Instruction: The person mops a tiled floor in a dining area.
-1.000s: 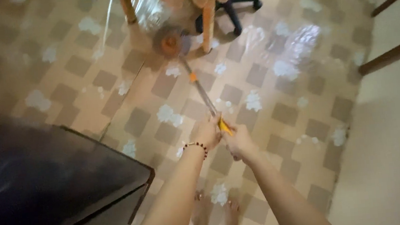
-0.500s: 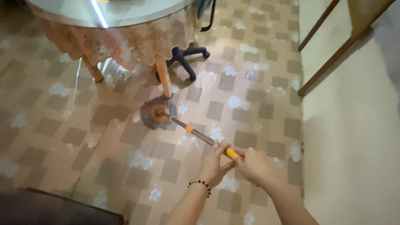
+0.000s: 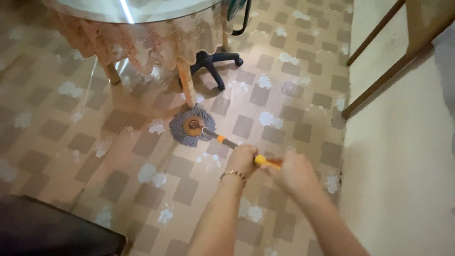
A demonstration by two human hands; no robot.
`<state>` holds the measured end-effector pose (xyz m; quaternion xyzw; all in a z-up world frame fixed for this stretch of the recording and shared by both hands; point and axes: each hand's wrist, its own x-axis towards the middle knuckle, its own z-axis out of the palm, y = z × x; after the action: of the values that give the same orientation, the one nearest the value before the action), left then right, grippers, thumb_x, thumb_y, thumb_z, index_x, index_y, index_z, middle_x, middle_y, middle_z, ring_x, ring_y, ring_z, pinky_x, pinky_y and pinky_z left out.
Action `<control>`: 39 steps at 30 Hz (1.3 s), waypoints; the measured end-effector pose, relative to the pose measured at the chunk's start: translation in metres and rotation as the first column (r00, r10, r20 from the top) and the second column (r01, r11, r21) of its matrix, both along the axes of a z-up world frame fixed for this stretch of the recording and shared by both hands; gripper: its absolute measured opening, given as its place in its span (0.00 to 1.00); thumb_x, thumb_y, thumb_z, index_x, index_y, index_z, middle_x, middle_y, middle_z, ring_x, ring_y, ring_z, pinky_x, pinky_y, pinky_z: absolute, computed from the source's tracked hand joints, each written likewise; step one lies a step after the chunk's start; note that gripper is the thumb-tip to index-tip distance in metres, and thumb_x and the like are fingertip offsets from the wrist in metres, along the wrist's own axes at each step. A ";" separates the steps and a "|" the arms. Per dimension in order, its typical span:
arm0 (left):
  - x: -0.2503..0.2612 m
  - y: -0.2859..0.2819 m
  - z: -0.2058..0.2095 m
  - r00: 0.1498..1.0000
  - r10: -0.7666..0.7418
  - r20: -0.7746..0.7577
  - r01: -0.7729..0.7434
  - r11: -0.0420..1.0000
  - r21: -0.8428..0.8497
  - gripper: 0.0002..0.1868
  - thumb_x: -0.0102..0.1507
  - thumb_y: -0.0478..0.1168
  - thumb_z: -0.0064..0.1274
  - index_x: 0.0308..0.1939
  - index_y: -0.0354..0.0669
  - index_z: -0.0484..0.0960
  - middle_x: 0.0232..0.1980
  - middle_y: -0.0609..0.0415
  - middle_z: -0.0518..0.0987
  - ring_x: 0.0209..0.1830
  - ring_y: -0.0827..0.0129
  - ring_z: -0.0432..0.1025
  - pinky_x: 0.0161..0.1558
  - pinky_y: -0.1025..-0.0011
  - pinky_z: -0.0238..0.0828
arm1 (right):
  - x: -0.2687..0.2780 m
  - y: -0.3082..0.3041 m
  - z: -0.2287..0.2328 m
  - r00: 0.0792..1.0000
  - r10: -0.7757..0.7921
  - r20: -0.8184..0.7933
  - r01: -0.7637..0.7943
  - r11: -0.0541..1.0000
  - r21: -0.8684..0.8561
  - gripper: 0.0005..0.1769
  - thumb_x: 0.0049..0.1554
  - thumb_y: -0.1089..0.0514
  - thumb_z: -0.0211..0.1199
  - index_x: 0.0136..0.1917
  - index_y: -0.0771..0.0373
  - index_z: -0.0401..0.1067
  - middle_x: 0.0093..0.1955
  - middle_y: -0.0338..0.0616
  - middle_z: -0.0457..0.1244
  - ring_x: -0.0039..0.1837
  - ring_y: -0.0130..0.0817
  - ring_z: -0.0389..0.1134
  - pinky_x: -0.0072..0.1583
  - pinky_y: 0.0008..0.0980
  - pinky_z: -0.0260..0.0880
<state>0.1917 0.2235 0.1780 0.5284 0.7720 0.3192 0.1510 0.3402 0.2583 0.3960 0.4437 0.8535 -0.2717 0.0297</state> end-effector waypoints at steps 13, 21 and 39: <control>-0.048 -0.051 -0.045 0.973 0.231 -0.015 -0.231 0.973 -0.022 0.04 0.53 0.35 0.62 0.31 0.44 0.82 0.39 0.44 0.80 0.43 0.48 0.76 0.46 0.55 0.73 | -0.052 -0.008 -0.043 0.970 0.244 -0.015 -0.244 0.969 -0.046 0.23 0.47 0.42 0.74 0.55 0.49 0.82 0.47 0.55 0.71 0.50 0.49 0.75 0.56 0.42 0.74; -0.064 -0.158 0.036 0.875 0.481 -0.054 -0.483 0.861 -0.161 0.09 0.51 0.39 0.66 0.28 0.44 0.81 0.39 0.48 0.81 0.47 0.53 0.74 0.50 0.55 0.69 | -0.114 -0.059 -0.029 0.933 0.351 -0.084 -0.360 0.888 -0.285 0.23 0.47 0.50 0.75 0.56 0.54 0.81 0.48 0.49 0.73 0.48 0.38 0.77 0.54 0.36 0.75; -0.029 -0.043 0.028 0.871 0.491 0.005 -0.490 0.870 -0.057 0.10 0.50 0.43 0.68 0.27 0.45 0.84 0.31 0.43 0.80 0.37 0.45 0.75 0.45 0.49 0.69 | -0.093 0.009 0.070 0.896 0.307 0.322 -0.268 0.950 -0.160 0.22 0.55 0.41 0.66 0.62 0.41 0.79 0.49 0.53 0.72 0.49 0.47 0.76 0.54 0.42 0.74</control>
<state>0.1625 0.1804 0.2057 0.3078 0.8877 0.3312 0.0868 0.2474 0.2670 0.4655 0.3507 0.8749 -0.2300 0.2423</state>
